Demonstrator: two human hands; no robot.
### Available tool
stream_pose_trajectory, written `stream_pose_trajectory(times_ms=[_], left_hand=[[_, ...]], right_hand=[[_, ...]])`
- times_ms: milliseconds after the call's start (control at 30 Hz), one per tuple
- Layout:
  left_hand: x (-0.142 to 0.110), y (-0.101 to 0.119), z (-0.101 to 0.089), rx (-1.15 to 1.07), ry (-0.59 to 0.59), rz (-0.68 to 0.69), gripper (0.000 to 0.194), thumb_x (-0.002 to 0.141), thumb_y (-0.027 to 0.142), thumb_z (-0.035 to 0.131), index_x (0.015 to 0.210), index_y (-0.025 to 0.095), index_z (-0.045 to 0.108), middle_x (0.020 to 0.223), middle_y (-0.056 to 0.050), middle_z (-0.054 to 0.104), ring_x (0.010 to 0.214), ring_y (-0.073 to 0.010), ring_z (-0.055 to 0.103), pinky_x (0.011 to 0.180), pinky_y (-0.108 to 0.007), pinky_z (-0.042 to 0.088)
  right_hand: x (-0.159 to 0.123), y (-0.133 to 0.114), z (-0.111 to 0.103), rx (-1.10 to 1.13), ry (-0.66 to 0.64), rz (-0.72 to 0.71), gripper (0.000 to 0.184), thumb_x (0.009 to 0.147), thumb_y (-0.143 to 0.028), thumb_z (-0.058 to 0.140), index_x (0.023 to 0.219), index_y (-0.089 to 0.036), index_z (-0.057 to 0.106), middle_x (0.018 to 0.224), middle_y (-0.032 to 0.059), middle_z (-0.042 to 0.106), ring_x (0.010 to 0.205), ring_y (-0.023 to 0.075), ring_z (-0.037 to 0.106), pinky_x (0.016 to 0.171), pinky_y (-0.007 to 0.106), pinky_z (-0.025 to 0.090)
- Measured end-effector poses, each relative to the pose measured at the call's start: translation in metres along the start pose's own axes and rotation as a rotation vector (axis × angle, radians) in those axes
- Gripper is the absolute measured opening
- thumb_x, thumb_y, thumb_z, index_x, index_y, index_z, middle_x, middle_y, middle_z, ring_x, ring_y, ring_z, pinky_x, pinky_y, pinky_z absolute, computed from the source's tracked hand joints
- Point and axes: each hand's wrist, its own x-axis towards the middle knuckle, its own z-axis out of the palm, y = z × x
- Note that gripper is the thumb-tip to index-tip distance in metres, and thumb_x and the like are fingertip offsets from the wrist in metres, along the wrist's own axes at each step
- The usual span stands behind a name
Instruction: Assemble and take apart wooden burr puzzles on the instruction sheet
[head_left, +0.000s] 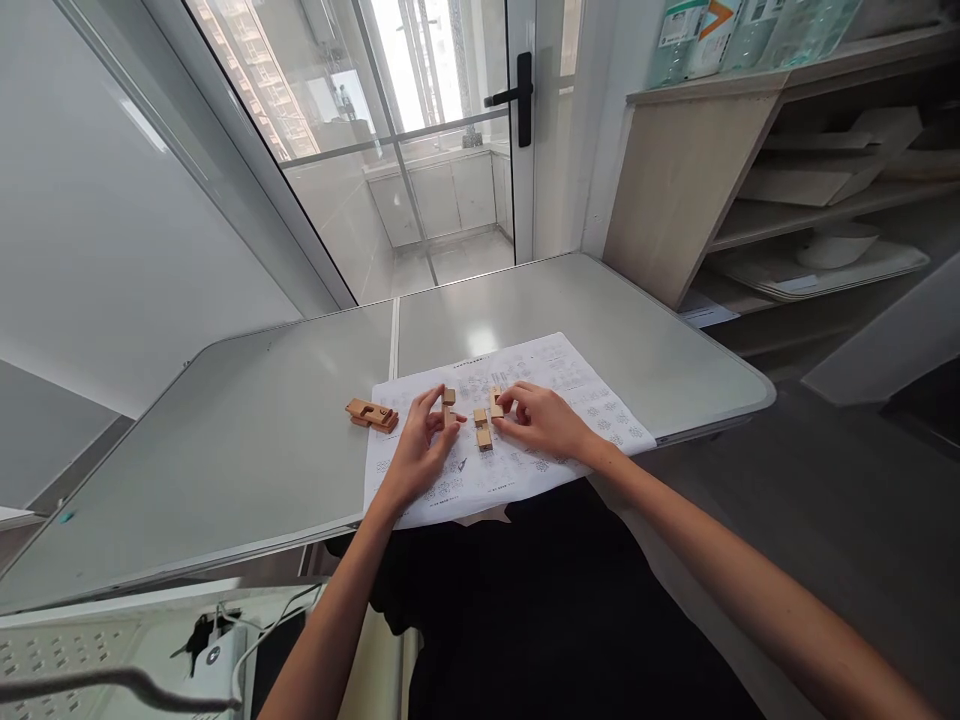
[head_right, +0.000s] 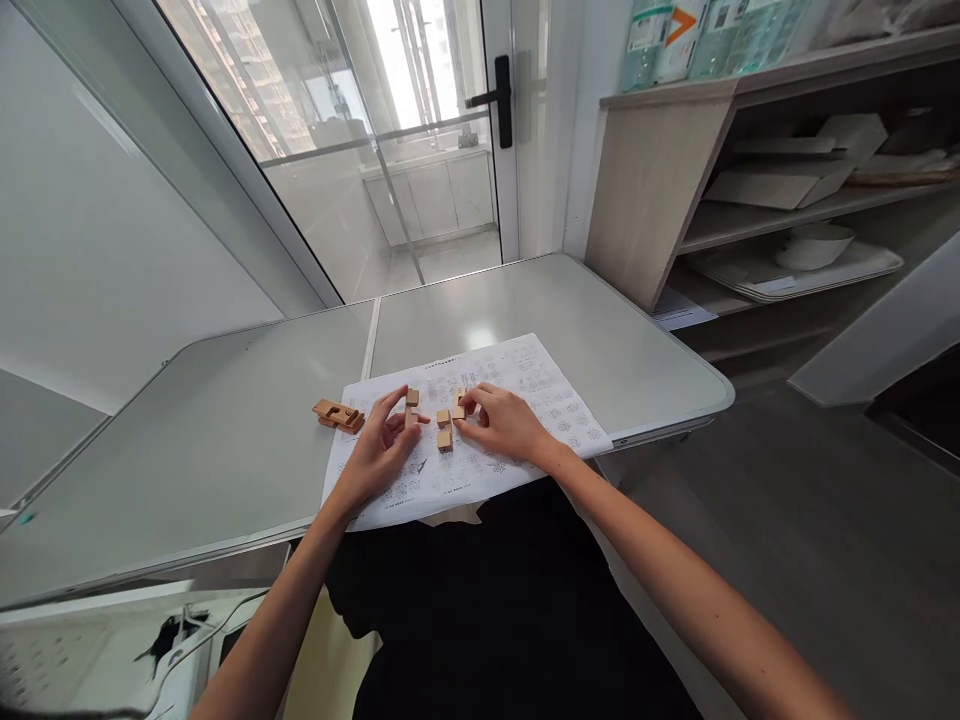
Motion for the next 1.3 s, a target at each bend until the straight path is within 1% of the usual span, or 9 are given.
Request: stream_pose_trajectory(times_ms=[133, 233, 333, 500, 633, 867, 1033, 1200, 1300], left_hand=[[0.001, -0.001, 0.000, 0.021, 0.061, -0.076, 0.062, 0.105, 0.047, 0.055, 0.161, 0.027, 0.037, 0.150, -0.016, 0.052, 0.109, -0.0205, 0.071, 0.097, -0.039, 0.058], [0.002, 0.005, -0.001, 0.027, 0.084, -0.159, 0.063, 0.107, 0.055, 0.047, 0.159, 0.021, 0.040, 0.117, -0.010, 0.070, 0.102, -0.0212, 0.070, 0.101, -0.043, 0.054], [0.004, 0.010, -0.002, -0.120, 0.099, -0.210, 0.064, 0.108, 0.062, 0.036, 0.151, 0.017, 0.049, 0.091, -0.005, 0.069, 0.094, -0.0212, 0.067, 0.103, -0.043, 0.051], [0.010, 0.009, -0.008, -0.605, 0.218, -0.269, 0.067, 0.098, 0.072, 0.053, 0.122, 0.012, 0.069, 0.093, -0.007, 0.067, 0.074, -0.0153, 0.061, 0.080, -0.033, 0.054], [0.013, 0.008, -0.015, -0.837, 0.236, -0.335, 0.063, 0.093, 0.069, 0.061, 0.105, 0.009, 0.075, 0.088, -0.008, 0.065, 0.066, -0.0134, 0.060, 0.071, -0.030, 0.054], [0.013, 0.011, -0.021, -0.983, 0.104, -0.451, 0.054, 0.095, 0.064, 0.060, 0.073, 0.015, 0.058, 0.092, -0.010, 0.067, 0.050, -0.0076, 0.049, 0.041, -0.020, 0.038], [0.011, 0.017, -0.022, -0.991, 0.027, -0.462, 0.067, 0.087, 0.082, 0.057, 0.087, 0.015, 0.060, 0.077, -0.002, 0.058, 0.044, -0.0045, 0.032, 0.035, -0.016, 0.019], [0.009, 0.019, -0.018, -0.957, -0.017, -0.477, 0.072, 0.086, 0.081, 0.060, 0.109, 0.013, 0.065, 0.079, -0.002, 0.056, 0.050, -0.0067, 0.037, 0.045, -0.020, 0.032], [0.006, 0.018, -0.015, -0.939, -0.070, -0.499, 0.058, 0.089, 0.057, 0.074, 0.128, 0.015, 0.063, 0.090, -0.003, 0.059, 0.057, -0.0073, 0.043, 0.053, -0.022, 0.039]], right_hand=[[-0.002, -0.004, -0.003, 0.059, 0.013, -0.009, 0.017, 0.093, -0.039, 0.068, 0.093, -0.024, 0.062, 0.096, 0.0026, 0.073, 0.071, 0.0164, 0.066, 0.072, 0.034, 0.053], [-0.003, -0.007, -0.003, 0.082, 0.021, -0.012, 0.018, 0.094, -0.041, 0.067, 0.092, -0.024, 0.061, 0.086, 0.0017, 0.073, 0.071, 0.0173, 0.067, 0.070, 0.034, 0.054], [-0.004, -0.007, -0.003, 0.108, 0.032, -0.008, 0.019, 0.095, -0.043, 0.066, 0.095, -0.024, 0.060, 0.085, 0.0016, 0.073, 0.068, 0.0166, 0.067, 0.068, 0.034, 0.055], [-0.003, -0.008, -0.006, 0.233, 0.053, 0.052, 0.026, 0.093, -0.048, 0.068, 0.098, -0.023, 0.061, 0.107, 0.0056, 0.076, 0.067, 0.0151, 0.071, 0.065, 0.032, 0.055], [-0.001, -0.012, -0.015, 0.595, -0.065, 0.185, 0.031, 0.095, -0.051, 0.067, 0.102, -0.022, 0.063, 0.112, 0.0090, 0.077, 0.075, 0.0172, 0.075, 0.057, 0.028, 0.051], [0.006, -0.017, -0.023, 0.976, -0.157, 0.314, 0.036, 0.095, -0.053, 0.067, 0.106, -0.019, 0.072, 0.119, 0.0130, 0.077, 0.083, 0.0182, 0.072, 0.054, 0.026, 0.049], [0.008, -0.027, -0.019, 0.971, -0.141, 0.320, 0.036, 0.096, -0.053, 0.067, 0.101, -0.018, 0.070, 0.113, 0.0117, 0.077, 0.083, 0.0165, 0.070, 0.057, 0.024, 0.048], [0.004, -0.039, -0.011, 0.956, -0.150, 0.272, 0.028, 0.095, -0.046, 0.070, 0.093, -0.019, 0.062, 0.108, 0.0107, 0.077, 0.084, 0.0176, 0.071, 0.058, 0.025, 0.048], [0.002, -0.044, -0.009, 0.962, -0.163, 0.235, 0.028, 0.097, -0.047, 0.067, 0.096, -0.019, 0.062, 0.105, 0.0098, 0.075, 0.080, 0.0166, 0.069, 0.057, 0.025, 0.048]])
